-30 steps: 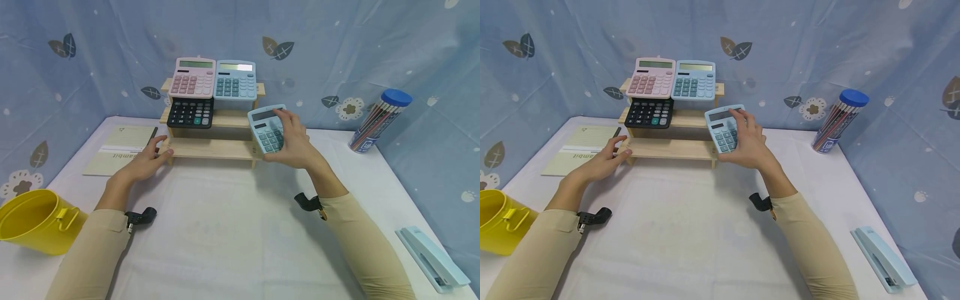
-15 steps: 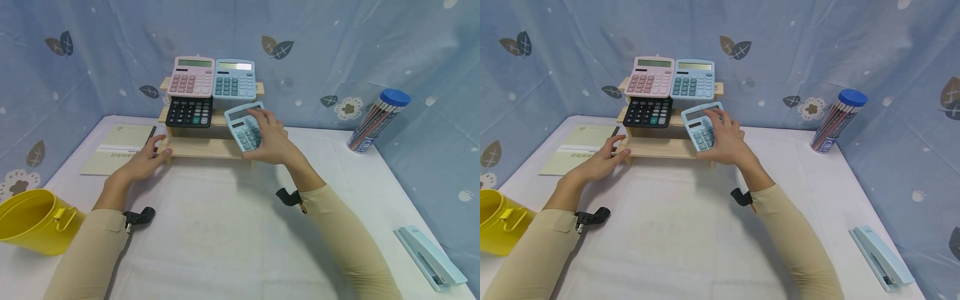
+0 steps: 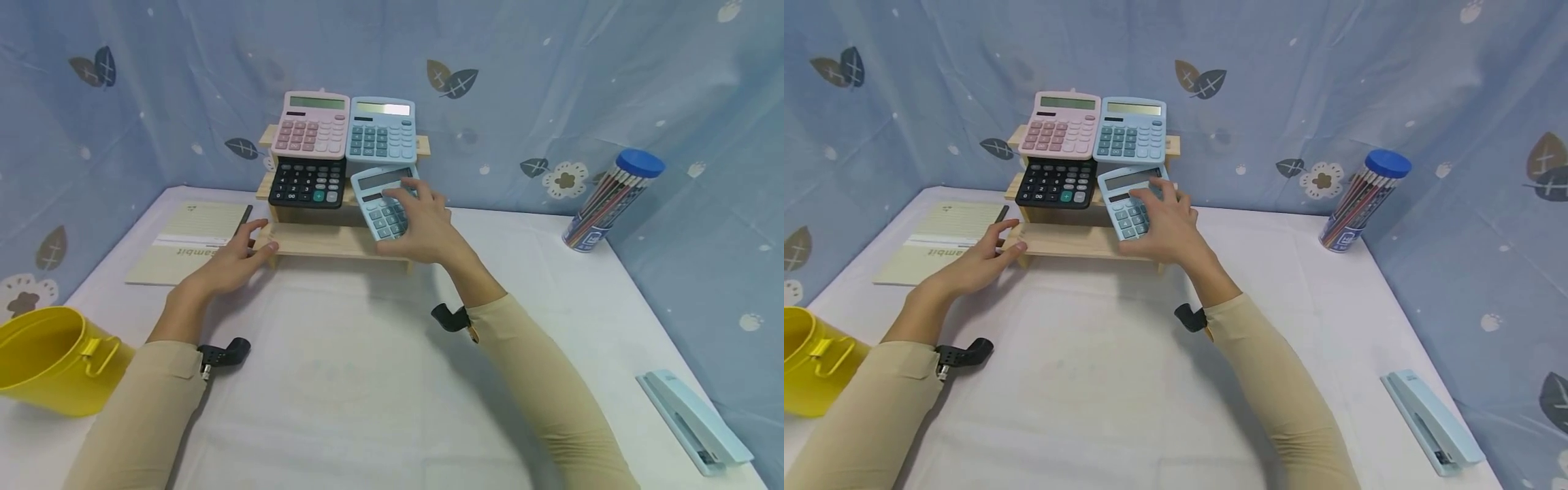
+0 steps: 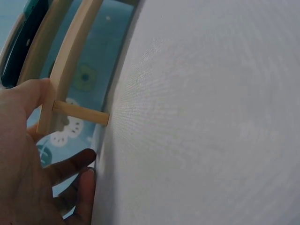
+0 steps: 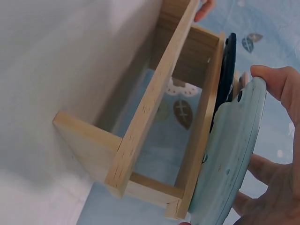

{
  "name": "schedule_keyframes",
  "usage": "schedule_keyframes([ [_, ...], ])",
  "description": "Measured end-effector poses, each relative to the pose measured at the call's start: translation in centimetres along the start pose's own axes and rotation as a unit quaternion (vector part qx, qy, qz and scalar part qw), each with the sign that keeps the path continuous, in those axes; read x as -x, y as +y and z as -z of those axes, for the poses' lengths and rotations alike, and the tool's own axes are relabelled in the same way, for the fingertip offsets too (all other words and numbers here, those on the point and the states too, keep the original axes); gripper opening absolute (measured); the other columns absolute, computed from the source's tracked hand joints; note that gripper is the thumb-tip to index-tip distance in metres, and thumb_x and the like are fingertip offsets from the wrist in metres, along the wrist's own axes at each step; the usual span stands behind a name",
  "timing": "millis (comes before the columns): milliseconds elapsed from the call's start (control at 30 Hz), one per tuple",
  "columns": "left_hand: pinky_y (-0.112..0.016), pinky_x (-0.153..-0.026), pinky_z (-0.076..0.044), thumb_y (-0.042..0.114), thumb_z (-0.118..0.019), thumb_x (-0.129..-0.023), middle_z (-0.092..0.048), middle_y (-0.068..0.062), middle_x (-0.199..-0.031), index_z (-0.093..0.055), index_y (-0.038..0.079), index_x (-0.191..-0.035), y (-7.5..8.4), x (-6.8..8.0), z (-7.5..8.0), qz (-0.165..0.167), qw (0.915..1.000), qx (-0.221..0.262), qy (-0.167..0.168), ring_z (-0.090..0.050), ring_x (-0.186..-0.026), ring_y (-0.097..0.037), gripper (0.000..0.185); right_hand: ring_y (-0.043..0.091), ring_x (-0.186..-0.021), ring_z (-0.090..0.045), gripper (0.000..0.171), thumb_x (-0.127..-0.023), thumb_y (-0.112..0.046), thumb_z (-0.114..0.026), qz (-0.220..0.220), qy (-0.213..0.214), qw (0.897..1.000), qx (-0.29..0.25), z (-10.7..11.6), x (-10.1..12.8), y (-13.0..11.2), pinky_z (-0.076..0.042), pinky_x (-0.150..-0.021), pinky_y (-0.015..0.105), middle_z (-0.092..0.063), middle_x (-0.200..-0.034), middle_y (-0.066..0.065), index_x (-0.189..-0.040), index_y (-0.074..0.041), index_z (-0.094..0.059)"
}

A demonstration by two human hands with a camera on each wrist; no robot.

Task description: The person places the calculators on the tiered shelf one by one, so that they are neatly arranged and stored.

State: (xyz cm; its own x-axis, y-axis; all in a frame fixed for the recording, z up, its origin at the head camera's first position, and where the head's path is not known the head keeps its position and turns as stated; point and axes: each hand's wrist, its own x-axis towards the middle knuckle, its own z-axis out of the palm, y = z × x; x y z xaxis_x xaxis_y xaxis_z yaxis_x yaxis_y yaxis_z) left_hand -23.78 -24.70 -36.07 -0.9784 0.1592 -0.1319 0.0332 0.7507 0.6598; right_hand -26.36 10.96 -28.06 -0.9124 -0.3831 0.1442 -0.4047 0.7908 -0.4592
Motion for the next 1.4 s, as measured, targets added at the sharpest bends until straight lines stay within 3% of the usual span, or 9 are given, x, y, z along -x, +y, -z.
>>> schedule_keyframes([
  [400, -0.072, -0.11, -0.029, 0.061, -0.037, -0.106, -0.027, -0.038, -0.158, 0.002, 0.018, -0.166, 0.0, 0.1, 0.0, 0.0, 1.0, 0.002, 0.003, -0.032, -0.143, -0.057, 0.083, 0.048, -0.156, -0.01, 0.089, -0.084, -0.068, -0.07, -0.001, -0.011, 1.0, 0.023, -0.5, -1.4, -0.6, -0.017, -0.122, 0.064, -0.02, -0.171, 0.013, -0.157, -0.025, -0.045],
  [533, -0.072, -0.11, -0.029, 0.062, -0.037, -0.106, -0.028, -0.038, -0.158, 0.002, 0.018, -0.166, -0.1, 0.1, 0.0, 0.001, 1.0, 0.0, 0.004, -0.033, -0.142, -0.056, 0.084, 0.051, -0.155, -0.001, 0.094, -0.084, -0.059, -0.077, 0.004, -0.068, 0.998, 0.012, 0.5, -1.6, -0.4, -0.016, -0.121, 0.066, -0.008, -0.172, 0.013, -0.161, -0.025, -0.036],
  [633, -0.072, -0.11, -0.029, 0.062, -0.037, -0.106, -0.028, -0.037, -0.158, 0.001, 0.018, -0.166, -0.2, 0.1, 0.0, 0.001, 1.0, -0.001, 0.006, -0.033, -0.142, -0.056, 0.084, 0.05, -0.156, -0.001, 0.096, -0.084, -0.046, -0.082, 0.013, -0.094, 0.995, 0.012, 1.0, -1.8, -0.3, -0.015, -0.122, 0.064, -0.006, -0.172, 0.013, -0.163, -0.022, -0.033],
  [733, -0.072, -0.11, -0.029, 0.062, -0.037, -0.106, -0.028, -0.038, -0.158, 0.001, 0.018, -0.166, -0.3, 0.1, 0.0, 0.003, 1.0, -0.003, 0.007, -0.033, -0.142, -0.056, 0.084, 0.047, -0.155, -0.011, 0.092, -0.085, -0.041, -0.081, 0.022, -0.077, 0.997, 0.019, 0.9, -2.0, -0.2, -0.015, -0.124, 0.058, -0.013, -0.171, 0.014, -0.161, -0.017, -0.036],
  [1033, -0.07, -0.11, -0.031, 0.063, -0.039, -0.105, -0.03, -0.036, -0.157, 0.0, 0.02, -0.166, -0.3, 0.1, -0.3, 0.001, 1.0, 0.004, 0.006, -0.037, -0.141, -0.053, 0.084, 0.035, -0.153, -0.024, 0.09, -0.081, -0.049, -0.085, 0.035, 0.018, 0.999, 0.006, -0.8, -2.8, 0.4, -0.02, -0.12, 0.048, -0.032, -0.165, 0.016, -0.153, -0.011, -0.048],
  [1400, -0.071, -0.111, -0.03, 0.063, -0.037, -0.105, -0.028, -0.034, -0.16, 0.001, 0.02, -0.166, 0.1, -0.1, -0.1, 0.004, 1.0, -0.002, 0.005, -0.034, -0.143, -0.053, 0.084, 0.031, -0.151, -0.027, 0.09, -0.082, -0.053, -0.084, 0.023, 0.046, 0.999, -0.011, -1.3, -3.7, 1.0, -0.018, -0.121, 0.043, -0.032, -0.166, 0.013, -0.153, -0.011, -0.047],
])
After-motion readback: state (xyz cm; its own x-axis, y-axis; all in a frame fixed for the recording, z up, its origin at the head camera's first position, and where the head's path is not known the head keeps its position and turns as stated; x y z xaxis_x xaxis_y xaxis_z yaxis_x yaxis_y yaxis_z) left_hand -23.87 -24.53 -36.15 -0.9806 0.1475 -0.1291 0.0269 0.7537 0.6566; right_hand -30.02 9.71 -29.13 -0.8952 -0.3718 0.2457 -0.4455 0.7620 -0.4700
